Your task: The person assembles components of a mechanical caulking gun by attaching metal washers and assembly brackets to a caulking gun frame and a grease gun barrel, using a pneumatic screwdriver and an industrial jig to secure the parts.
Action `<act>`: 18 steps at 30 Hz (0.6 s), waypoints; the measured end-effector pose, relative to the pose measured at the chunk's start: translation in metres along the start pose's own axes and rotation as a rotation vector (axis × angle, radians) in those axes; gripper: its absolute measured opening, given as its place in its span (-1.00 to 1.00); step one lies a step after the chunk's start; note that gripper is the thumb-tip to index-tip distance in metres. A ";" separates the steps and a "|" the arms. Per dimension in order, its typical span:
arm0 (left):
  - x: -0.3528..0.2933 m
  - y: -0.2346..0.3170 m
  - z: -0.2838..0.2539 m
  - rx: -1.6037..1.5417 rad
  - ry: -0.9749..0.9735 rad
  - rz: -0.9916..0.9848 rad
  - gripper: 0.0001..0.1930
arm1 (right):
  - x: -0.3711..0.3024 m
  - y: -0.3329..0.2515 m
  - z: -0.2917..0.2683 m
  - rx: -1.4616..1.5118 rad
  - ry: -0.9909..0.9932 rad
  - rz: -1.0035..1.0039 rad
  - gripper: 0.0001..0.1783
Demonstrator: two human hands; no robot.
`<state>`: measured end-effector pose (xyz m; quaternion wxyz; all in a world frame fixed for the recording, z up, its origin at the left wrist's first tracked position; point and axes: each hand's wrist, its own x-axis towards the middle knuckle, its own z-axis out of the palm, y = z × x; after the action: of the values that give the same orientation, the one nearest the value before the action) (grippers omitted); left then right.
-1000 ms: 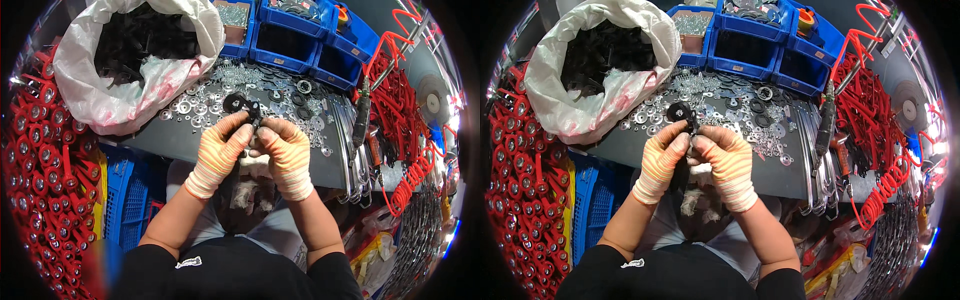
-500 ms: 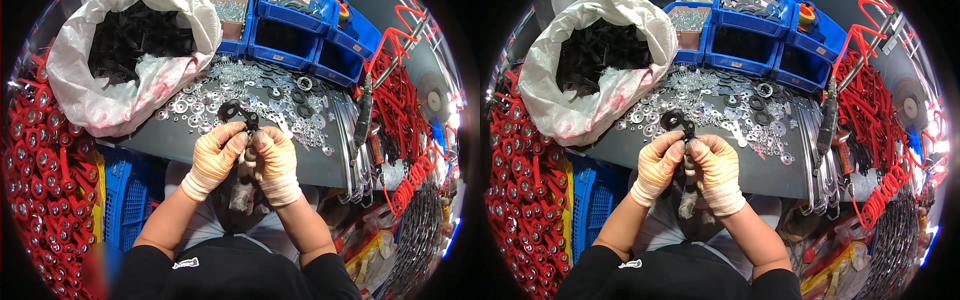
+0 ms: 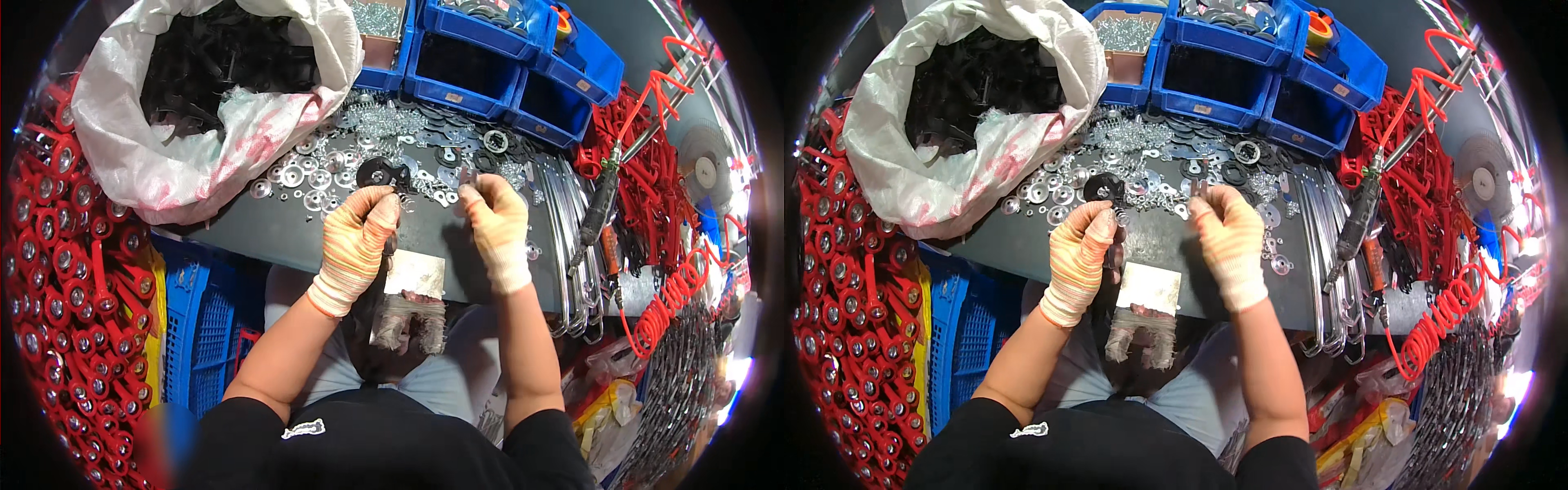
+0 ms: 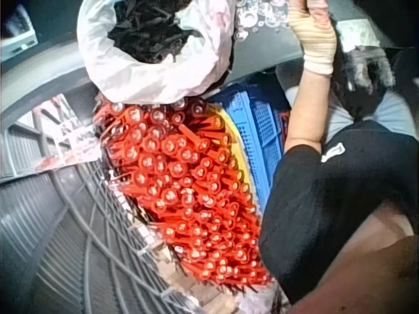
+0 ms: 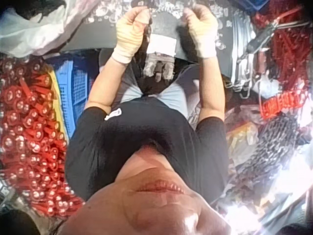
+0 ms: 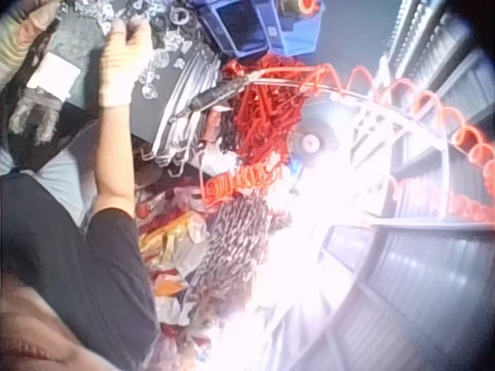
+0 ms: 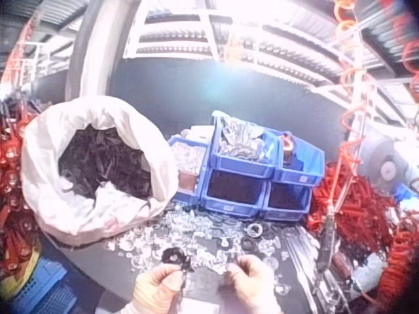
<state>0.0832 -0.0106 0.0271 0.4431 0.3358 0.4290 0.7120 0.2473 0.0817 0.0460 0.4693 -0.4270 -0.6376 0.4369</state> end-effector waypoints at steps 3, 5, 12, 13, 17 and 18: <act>-0.007 0.008 0.004 -0.069 -0.034 0.000 -0.77 | -0.052 -0.065 0.025 0.426 -0.231 0.265 -0.43; -0.011 0.016 0.007 -0.054 -0.041 0.071 -0.77 | -0.059 -0.079 0.025 0.579 -0.410 0.321 -0.25; -0.031 0.027 0.022 -0.076 -0.104 -0.008 -0.74 | -0.066 -0.090 0.011 0.677 -0.447 0.405 -0.20; -0.032 0.028 0.025 -0.106 -0.108 -0.056 -0.74 | -0.070 -0.090 0.025 0.672 -0.324 0.289 -0.21; -0.031 0.038 0.017 0.068 -0.393 -0.238 -0.53 | -0.060 -0.066 0.013 0.649 -0.335 0.231 -0.25; -0.032 0.026 0.020 0.112 -0.354 -0.057 -0.44 | -0.056 -0.065 0.010 0.647 -0.373 0.285 -0.27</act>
<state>0.1031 -0.0400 0.0560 0.5125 0.4675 0.3926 0.6039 0.2398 0.0099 0.0937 0.3902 -0.2546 -0.4759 0.7459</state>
